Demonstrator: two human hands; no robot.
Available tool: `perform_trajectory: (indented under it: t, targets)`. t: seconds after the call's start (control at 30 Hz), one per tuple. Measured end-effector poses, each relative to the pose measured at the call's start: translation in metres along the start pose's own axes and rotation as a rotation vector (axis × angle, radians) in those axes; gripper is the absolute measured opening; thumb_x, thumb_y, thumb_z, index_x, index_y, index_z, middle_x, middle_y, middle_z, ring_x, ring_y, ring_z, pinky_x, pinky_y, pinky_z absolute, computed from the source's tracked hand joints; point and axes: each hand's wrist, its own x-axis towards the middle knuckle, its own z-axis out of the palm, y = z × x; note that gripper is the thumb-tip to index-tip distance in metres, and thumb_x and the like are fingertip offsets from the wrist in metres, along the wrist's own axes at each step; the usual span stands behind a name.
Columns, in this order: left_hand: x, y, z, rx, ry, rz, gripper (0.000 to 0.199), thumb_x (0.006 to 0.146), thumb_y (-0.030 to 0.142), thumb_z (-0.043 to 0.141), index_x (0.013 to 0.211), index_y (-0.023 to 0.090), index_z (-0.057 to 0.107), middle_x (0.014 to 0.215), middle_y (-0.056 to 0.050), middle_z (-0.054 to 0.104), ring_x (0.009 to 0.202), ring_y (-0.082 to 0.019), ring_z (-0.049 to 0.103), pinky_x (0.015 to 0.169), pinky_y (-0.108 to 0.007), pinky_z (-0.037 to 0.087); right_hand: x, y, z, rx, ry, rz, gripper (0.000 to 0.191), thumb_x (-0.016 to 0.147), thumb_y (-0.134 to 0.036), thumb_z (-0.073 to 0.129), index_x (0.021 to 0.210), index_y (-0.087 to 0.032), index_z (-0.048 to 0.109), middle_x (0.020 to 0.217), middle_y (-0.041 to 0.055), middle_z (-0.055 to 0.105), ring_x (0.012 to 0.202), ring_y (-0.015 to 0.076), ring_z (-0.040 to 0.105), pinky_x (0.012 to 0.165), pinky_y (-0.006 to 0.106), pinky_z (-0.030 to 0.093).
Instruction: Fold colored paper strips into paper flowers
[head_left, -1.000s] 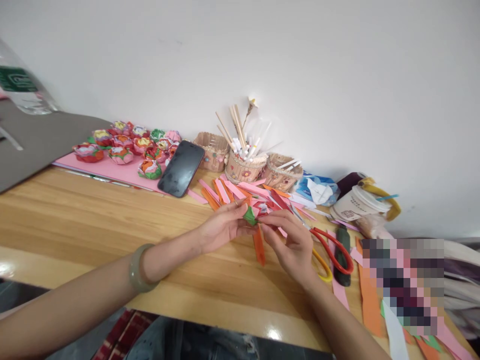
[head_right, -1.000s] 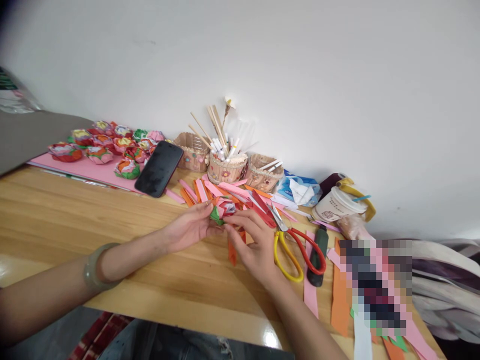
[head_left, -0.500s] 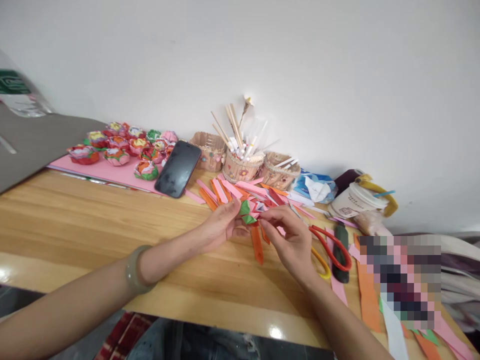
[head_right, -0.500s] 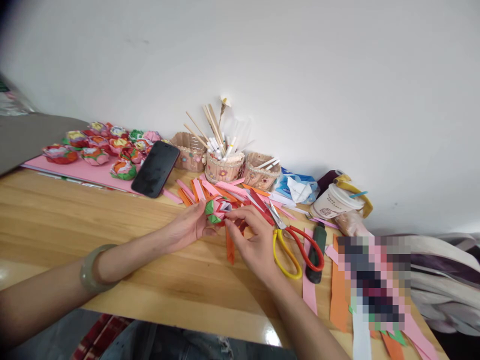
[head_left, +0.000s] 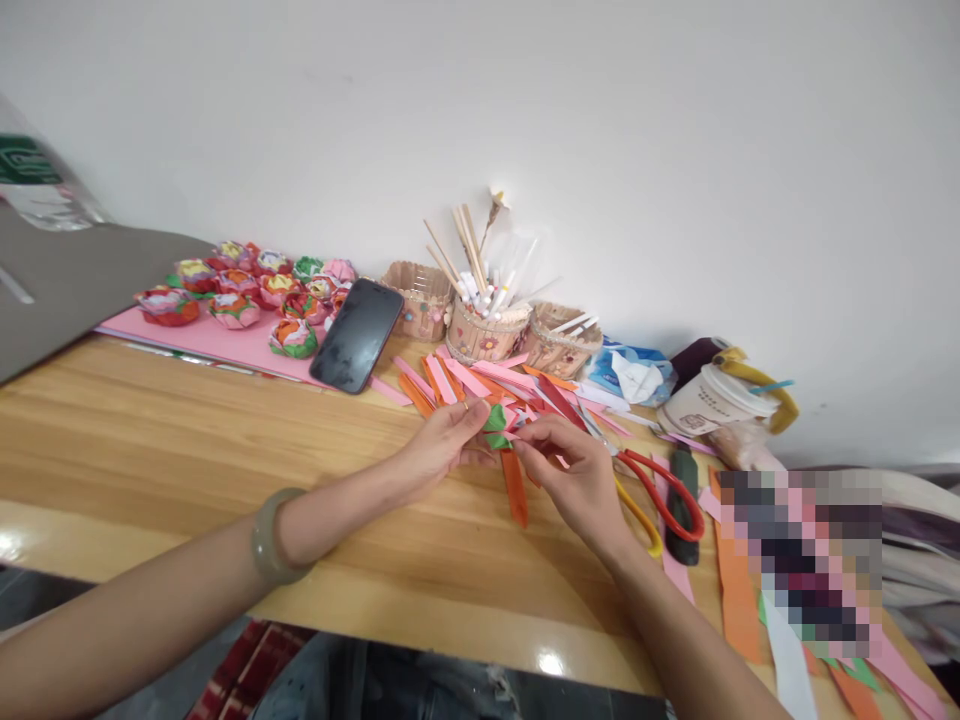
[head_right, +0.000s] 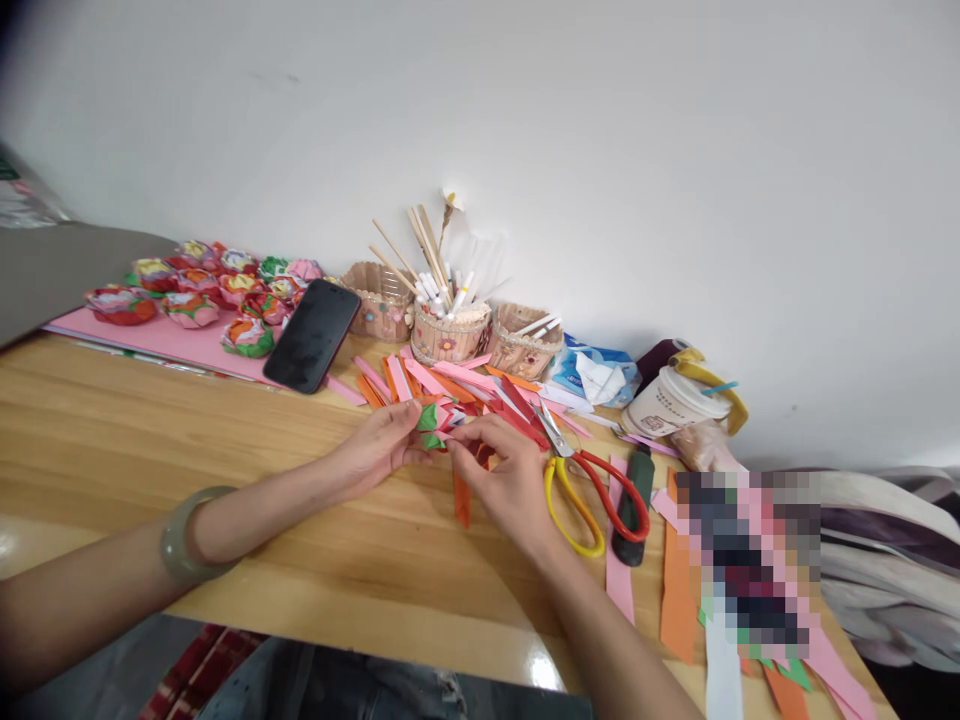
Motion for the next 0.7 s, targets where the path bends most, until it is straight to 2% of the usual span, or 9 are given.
perform_trajectory:
  t: [0.07, 0.17, 0.27, 0.4, 0.57, 0.7]
  targets:
    - [0.0002, 0.0010, 0.0004, -0.010, -0.024, 0.004, 0.047, 0.062, 0.051, 0.070, 0.095, 0.018, 0.065, 0.081, -0.003, 0.065, 0.071, -0.013, 0.060, 0.061, -0.024, 0.049, 0.0005, -0.0002, -0.0007, 0.014, 0.018, 0.020, 0.009, 0.079, -0.023, 0.060, 0.074, -0.017, 0.064, 0.069, 0.0016, 0.062, 0.059, 0.0122, 0.054, 0.051, 0.023, 0.042]
    - [0.0009, 0.0017, 0.0002, -0.022, -0.030, 0.008, 0.054, 0.058, 0.034, 0.079, 0.108, 0.025, 0.063, 0.093, -0.002, 0.066, 0.081, -0.014, 0.062, 0.071, -0.025, 0.049, 0.0017, -0.0013, -0.0017, 0.054, 0.047, 0.072, 0.011, 0.078, -0.025, 0.060, 0.070, -0.017, 0.062, 0.066, 0.0006, 0.060, 0.057, 0.0114, 0.052, 0.051, 0.023, 0.041]
    - [0.0016, 0.0012, -0.0001, -0.021, 0.012, -0.003, 0.051, 0.054, 0.022, 0.082, 0.102, 0.024, 0.066, 0.097, -0.002, 0.067, 0.085, -0.014, 0.062, 0.074, -0.026, 0.049, 0.0027, -0.0029, -0.0024, 0.082, 0.033, 0.106, 0.014, 0.078, -0.028, 0.060, 0.069, -0.016, 0.062, 0.064, 0.0005, 0.058, 0.054, 0.0108, 0.049, 0.048, 0.022, 0.039]
    - [0.0021, 0.0000, 0.0000, -0.019, 0.021, -0.017, 0.046, 0.056, 0.025, 0.081, 0.099, 0.022, 0.067, 0.095, -0.003, 0.068, 0.081, -0.015, 0.062, 0.070, -0.027, 0.049, 0.0033, -0.0054, -0.0029, 0.067, 0.019, 0.091, 0.017, 0.077, -0.030, 0.060, 0.067, -0.016, 0.062, 0.062, 0.0006, 0.058, 0.053, 0.0110, 0.049, 0.047, 0.022, 0.038]
    - [0.0033, -0.0006, -0.0005, 0.018, -0.015, 0.009, 0.049, 0.053, 0.018, 0.082, 0.099, 0.021, 0.067, 0.096, -0.004, 0.068, 0.082, -0.015, 0.062, 0.076, -0.028, 0.047, 0.0036, -0.0066, -0.0024, 0.008, 0.034, 0.080, 0.017, 0.078, -0.026, 0.057, 0.065, -0.016, 0.063, 0.056, -0.0008, 0.057, 0.049, 0.0104, 0.047, 0.046, 0.022, 0.037]
    - [0.0026, 0.0022, 0.0013, 0.025, 0.035, 0.001, 0.043, 0.053, 0.017, 0.081, 0.094, 0.018, 0.068, 0.094, -0.005, 0.069, 0.083, -0.015, 0.061, 0.075, -0.028, 0.047, 0.0036, -0.0057, -0.0015, -0.048, 0.040, 0.035, 0.016, 0.077, -0.019, 0.052, 0.069, -0.016, 0.065, 0.057, -0.0010, 0.058, 0.050, 0.0102, 0.047, 0.046, 0.022, 0.036]
